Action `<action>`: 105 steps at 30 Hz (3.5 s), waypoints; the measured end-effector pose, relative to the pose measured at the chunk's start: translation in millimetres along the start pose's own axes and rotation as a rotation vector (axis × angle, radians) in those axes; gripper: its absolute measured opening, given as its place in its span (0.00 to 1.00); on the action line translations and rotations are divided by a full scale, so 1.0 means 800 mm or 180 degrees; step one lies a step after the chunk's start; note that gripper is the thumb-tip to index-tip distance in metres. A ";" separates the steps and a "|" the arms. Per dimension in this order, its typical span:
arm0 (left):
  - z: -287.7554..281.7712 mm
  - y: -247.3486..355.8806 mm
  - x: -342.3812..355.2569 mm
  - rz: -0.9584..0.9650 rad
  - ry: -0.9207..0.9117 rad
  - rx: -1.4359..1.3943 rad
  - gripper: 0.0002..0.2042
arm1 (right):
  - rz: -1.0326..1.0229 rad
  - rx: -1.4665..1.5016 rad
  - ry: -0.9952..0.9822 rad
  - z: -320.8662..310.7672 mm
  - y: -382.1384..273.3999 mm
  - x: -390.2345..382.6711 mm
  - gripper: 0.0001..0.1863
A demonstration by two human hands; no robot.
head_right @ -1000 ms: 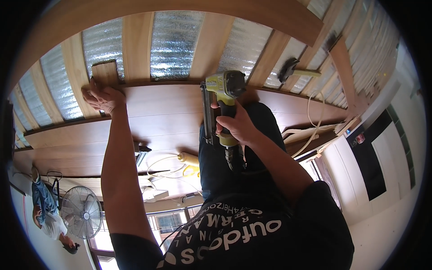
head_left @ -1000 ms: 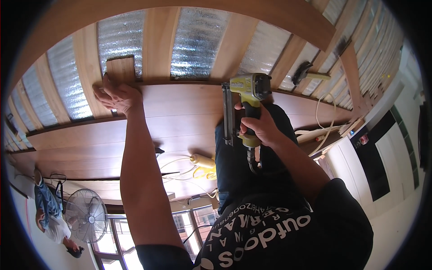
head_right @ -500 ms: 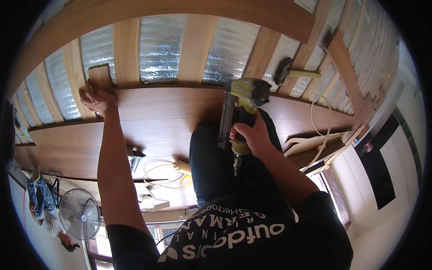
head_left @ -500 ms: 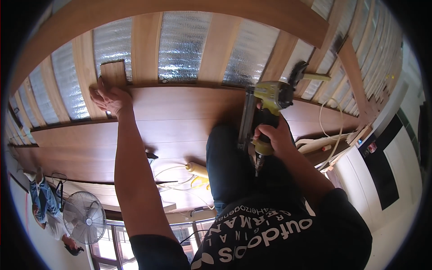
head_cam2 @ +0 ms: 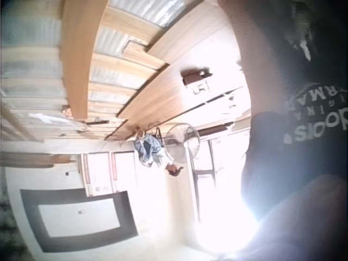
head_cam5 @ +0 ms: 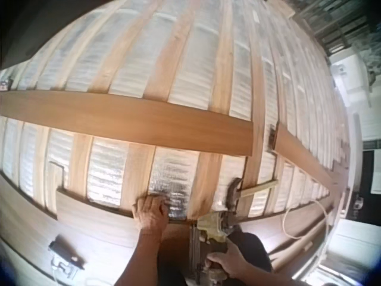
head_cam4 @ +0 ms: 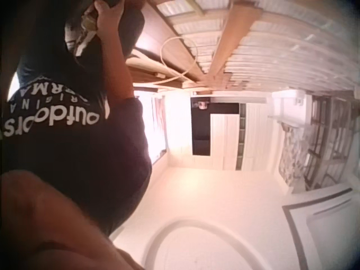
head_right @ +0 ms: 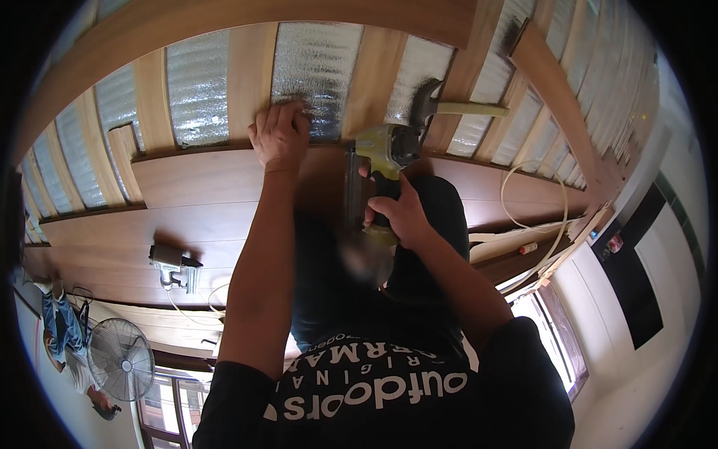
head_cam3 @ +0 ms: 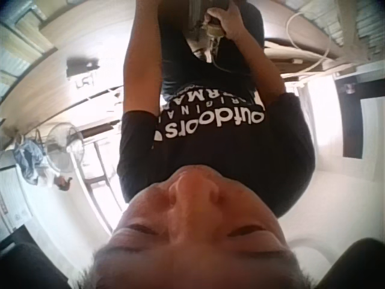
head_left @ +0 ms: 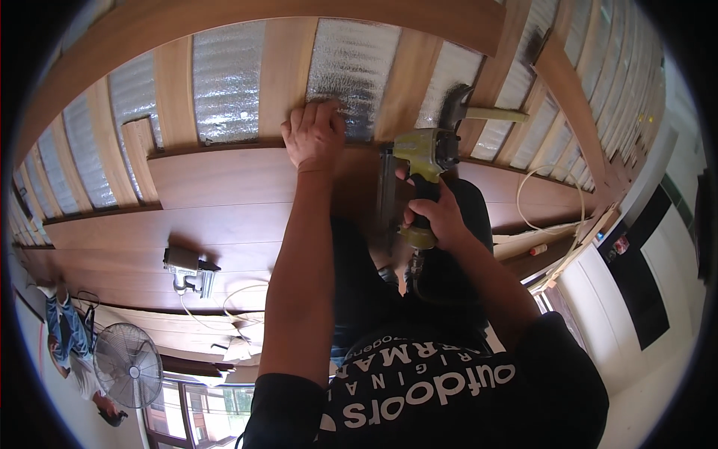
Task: The person installs wooden floor planks by applying glue to the edges, positioning them onto the subfloor, and securing them using a hammer and a pneumatic nail gun.
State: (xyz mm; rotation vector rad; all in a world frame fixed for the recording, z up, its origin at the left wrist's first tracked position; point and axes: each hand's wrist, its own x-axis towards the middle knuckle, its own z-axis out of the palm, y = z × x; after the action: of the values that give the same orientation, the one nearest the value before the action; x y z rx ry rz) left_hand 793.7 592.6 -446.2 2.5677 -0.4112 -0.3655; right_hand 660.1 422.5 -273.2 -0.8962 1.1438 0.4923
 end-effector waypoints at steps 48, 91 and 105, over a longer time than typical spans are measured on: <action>0.028 0.000 0.000 0.0040 0.0283 0.0996 0.07 | 0.0356 -0.0219 -0.0116 -0.250 -0.032 -0.030 0.34; 0.174 0.207 -0.073 -0.0384 0.0842 0.0592 0.08 | 0.0218 -0.0322 -0.0055 -0.492 -0.040 -0.067 0.24; 0.178 0.198 -0.074 -0.0218 0.0889 0.0775 0.08 | 0.0314 -0.0332 0.0020 -0.557 -0.046 -0.073 0.24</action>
State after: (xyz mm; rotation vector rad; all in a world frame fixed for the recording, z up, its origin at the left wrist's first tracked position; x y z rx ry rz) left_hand 657.4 420.5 -472.0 2.8215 -0.2796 0.0248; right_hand 414.6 44.2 -266.3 -0.9348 1.1806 0.6350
